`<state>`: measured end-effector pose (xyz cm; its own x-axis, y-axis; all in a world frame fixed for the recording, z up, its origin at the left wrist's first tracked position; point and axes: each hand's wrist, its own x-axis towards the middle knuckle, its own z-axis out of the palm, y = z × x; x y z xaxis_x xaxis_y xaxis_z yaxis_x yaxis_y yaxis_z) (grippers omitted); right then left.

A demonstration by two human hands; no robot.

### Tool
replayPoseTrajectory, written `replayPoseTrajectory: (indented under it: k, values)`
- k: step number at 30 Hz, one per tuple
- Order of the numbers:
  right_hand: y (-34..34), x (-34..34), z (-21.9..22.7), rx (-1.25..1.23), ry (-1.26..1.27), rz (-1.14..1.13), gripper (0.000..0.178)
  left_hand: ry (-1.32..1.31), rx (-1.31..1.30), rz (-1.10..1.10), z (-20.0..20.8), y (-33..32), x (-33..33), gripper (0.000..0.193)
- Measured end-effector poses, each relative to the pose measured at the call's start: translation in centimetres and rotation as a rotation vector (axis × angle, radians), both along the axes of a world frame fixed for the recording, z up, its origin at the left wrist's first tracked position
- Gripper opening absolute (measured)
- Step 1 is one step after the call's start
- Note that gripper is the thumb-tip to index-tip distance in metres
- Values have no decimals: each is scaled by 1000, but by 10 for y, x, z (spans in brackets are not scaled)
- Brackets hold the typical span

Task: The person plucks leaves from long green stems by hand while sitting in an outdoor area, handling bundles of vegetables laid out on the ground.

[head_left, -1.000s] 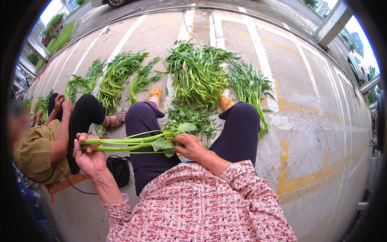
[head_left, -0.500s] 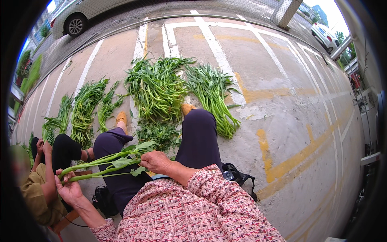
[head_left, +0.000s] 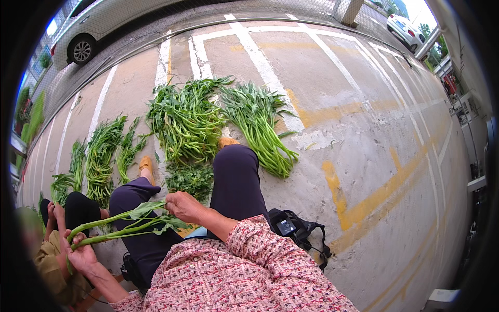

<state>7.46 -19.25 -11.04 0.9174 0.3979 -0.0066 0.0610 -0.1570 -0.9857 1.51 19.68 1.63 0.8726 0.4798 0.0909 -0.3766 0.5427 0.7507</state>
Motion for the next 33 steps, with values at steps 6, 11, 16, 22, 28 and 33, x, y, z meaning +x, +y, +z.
replayPoseTrajectory:
  k: [6,11,16,22,28,33]
  values:
    - [-7,0,12,3,39,-44,17,-37,37,-67,-1,14,10,26]
    - [-12,-1,7,-42,-26,3,16,-54,54,-83,7,-1,18,24]
    - [-16,0,9,-56,37,40,13,-80,17,-141,0,15,19,21]
    - [-19,0,10,-57,32,18,20,-104,30,-215,-4,25,19,22]
    - [-24,1,21,-82,45,8,18,-64,-6,-103,15,-18,5,23]
    - [-19,6,1,-50,1,-36,18,-85,-66,-59,29,-68,10,25]
